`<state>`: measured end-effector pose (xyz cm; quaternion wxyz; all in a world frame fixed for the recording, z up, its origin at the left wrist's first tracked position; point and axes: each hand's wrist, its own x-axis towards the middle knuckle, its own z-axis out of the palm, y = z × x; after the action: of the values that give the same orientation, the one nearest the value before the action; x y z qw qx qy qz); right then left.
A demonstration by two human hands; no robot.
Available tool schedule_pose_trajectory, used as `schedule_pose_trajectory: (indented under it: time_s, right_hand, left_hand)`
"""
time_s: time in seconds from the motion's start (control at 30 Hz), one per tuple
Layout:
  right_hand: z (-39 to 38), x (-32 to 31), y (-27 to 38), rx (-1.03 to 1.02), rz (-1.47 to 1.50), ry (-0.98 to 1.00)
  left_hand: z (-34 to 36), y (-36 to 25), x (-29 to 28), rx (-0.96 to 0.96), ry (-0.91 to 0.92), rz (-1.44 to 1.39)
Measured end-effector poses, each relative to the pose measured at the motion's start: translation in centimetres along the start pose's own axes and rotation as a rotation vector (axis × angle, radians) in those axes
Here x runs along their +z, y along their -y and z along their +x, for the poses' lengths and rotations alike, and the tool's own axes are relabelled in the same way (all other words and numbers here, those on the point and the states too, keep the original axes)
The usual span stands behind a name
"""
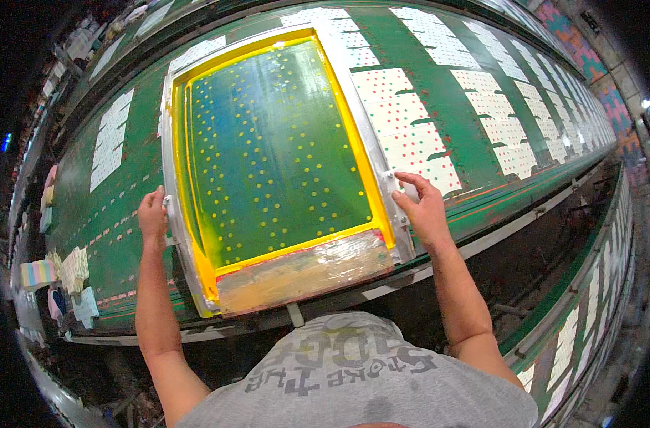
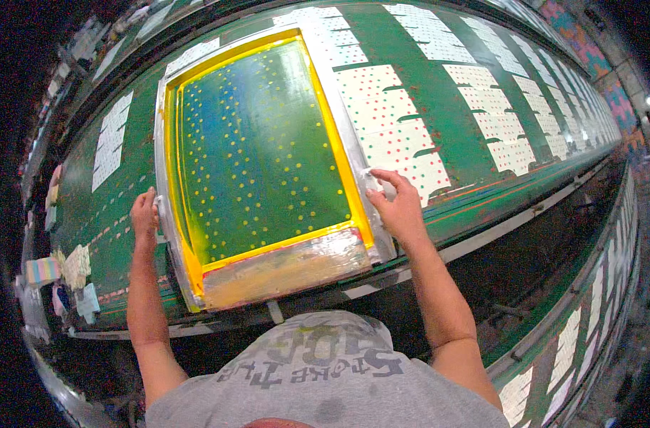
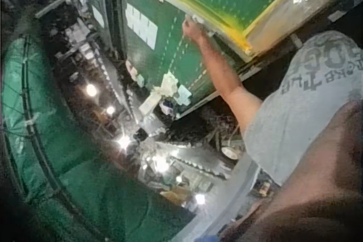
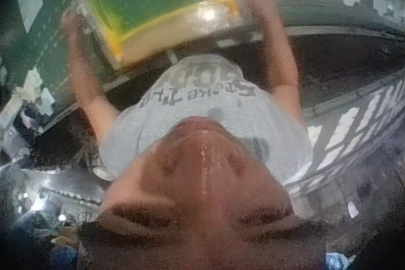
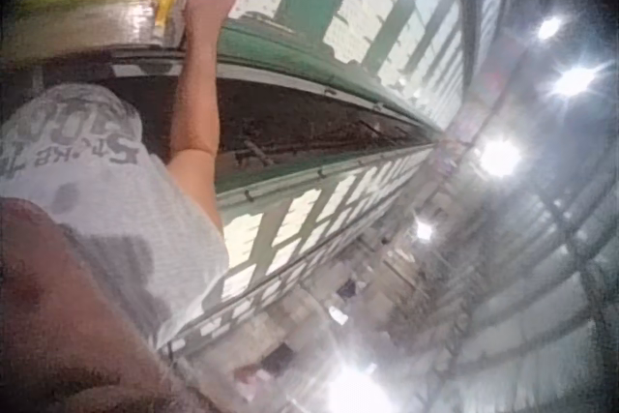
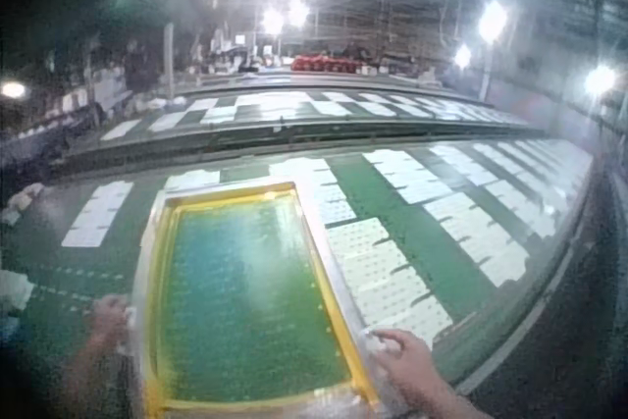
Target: The person performs screen printing by placing a yellow-framed screen over sheets on a green table, then using a squeegee to pull yellow ink across the mesh. The person repeatedly lifts the screen, repositions it, and prints additional sheets. Finished printed sheets are stacked on the table.
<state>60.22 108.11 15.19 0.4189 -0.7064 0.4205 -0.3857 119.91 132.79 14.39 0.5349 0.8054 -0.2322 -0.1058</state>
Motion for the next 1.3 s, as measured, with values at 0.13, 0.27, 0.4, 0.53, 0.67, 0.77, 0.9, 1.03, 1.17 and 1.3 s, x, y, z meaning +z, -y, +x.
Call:
schedule_pose_trajectory:
  time_s: [0.13,0.27,0.4,0.53,0.67,0.77,0.9,1.03,1.17,1.3]
  right_hand:
    - [3.0,-7.4,-4.9,-0.028,-0.044,-0.047]
    - [5.5,-15.2,-8.8,0.069,-0.053,-0.043]
    - [7.0,-20.9,-13.0,0.091,-0.070,-0.075]
    - [8.0,-25.2,-16.1,0.115,-0.010,-0.065]
    - [8.7,-28.5,-18.2,0.079,-0.064,-0.052]
    - [8.9,-29.5,-19.0,0.189,0.038,-0.039]
    - [9.1,-30.6,-19.2,0.217,0.100,-0.019]
    - [8.7,-30.5,-18.3,0.081,-0.176,-0.018]
    - [4.8,-27.9,-15.9,-0.444,-0.704,-0.017]
    - [-1.5,-24.4,-13.3,-0.554,-0.504,0.520]
  left_hand:
    - [-4.0,-3.9,9.0,0.034,-0.003,-0.005]
    - [-8.1,-7.3,17.4,0.044,-0.002,-0.019]
    - [-12.2,-9.0,24.2,0.070,-0.012,-0.030]
    - [-14.6,-9.6,28.3,0.058,-0.003,-0.053]
    - [-15.6,-10.0,31.3,0.183,-0.069,0.041]
    - [-16.5,-11.5,32.2,0.216,-0.071,0.147]
    - [-18.3,-13.9,32.5,0.135,-0.084,0.191]
    - [-18.9,-15.3,32.3,0.151,-0.077,0.229]
    - [-19.0,-15.0,32.8,0.138,-0.109,0.287]
    - [-18.7,-14.3,33.3,0.082,-0.076,0.303]
